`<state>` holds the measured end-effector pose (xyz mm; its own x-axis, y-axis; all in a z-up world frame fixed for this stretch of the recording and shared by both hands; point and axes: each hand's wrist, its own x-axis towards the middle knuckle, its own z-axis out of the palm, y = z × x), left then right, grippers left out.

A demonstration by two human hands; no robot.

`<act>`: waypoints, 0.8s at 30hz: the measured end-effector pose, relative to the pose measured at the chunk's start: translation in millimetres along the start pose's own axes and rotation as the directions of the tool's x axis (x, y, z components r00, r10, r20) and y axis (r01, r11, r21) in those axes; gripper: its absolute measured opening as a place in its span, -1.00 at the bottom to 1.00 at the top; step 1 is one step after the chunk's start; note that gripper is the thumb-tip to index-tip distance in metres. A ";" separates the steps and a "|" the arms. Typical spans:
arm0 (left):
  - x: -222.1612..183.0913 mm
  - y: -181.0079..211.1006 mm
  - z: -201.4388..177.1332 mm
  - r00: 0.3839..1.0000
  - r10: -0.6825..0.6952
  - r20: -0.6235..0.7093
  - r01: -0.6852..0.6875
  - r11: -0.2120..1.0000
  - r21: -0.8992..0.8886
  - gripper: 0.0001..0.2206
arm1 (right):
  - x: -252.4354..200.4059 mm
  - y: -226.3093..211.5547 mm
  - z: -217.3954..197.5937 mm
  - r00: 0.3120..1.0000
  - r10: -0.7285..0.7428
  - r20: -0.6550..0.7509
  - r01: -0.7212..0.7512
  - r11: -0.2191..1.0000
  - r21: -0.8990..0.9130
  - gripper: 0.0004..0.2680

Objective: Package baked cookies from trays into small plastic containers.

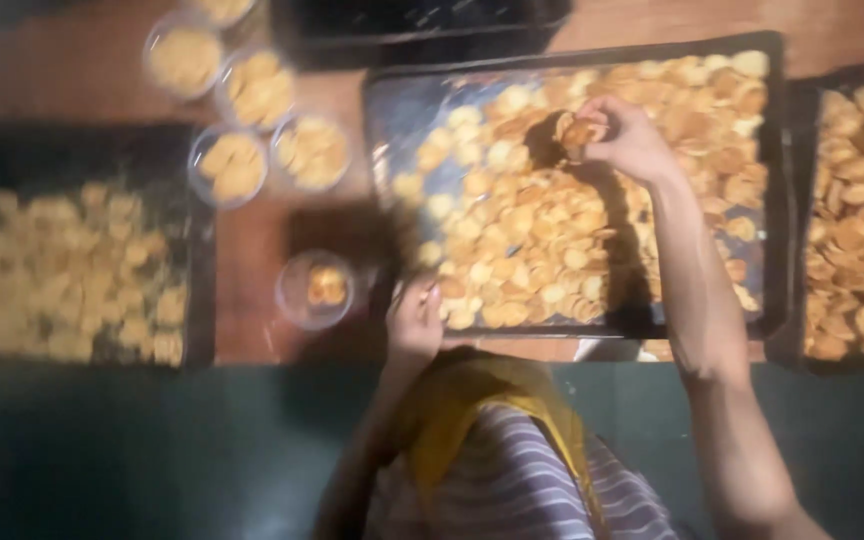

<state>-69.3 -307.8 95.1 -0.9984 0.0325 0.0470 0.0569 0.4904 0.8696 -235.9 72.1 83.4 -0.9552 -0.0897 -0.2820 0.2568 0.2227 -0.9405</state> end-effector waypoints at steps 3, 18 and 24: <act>3.3 24.0 -44.3 0.999 -0.035 0.028 0.038 0.991 -0.131 -0.77 | -13.8 -13.0 63.2 0.993 -0.055 0.104 0.043 0.993 0.113 -0.65; -28.5 -110.8 -200.1 0.972 -0.168 -0.162 0.126 0.962 -0.244 -0.75 | -64.3 -96.8 395.1 0.838 -0.386 0.386 0.540 0.684 -0.491 -0.62; 25.6 -108.1 -199.6 0.987 -0.022 0.162 0.005 0.994 0.107 -0.69 | -99.3 -99.9 356.7 0.969 -0.210 0.131 0.247 0.850 -0.465 -0.72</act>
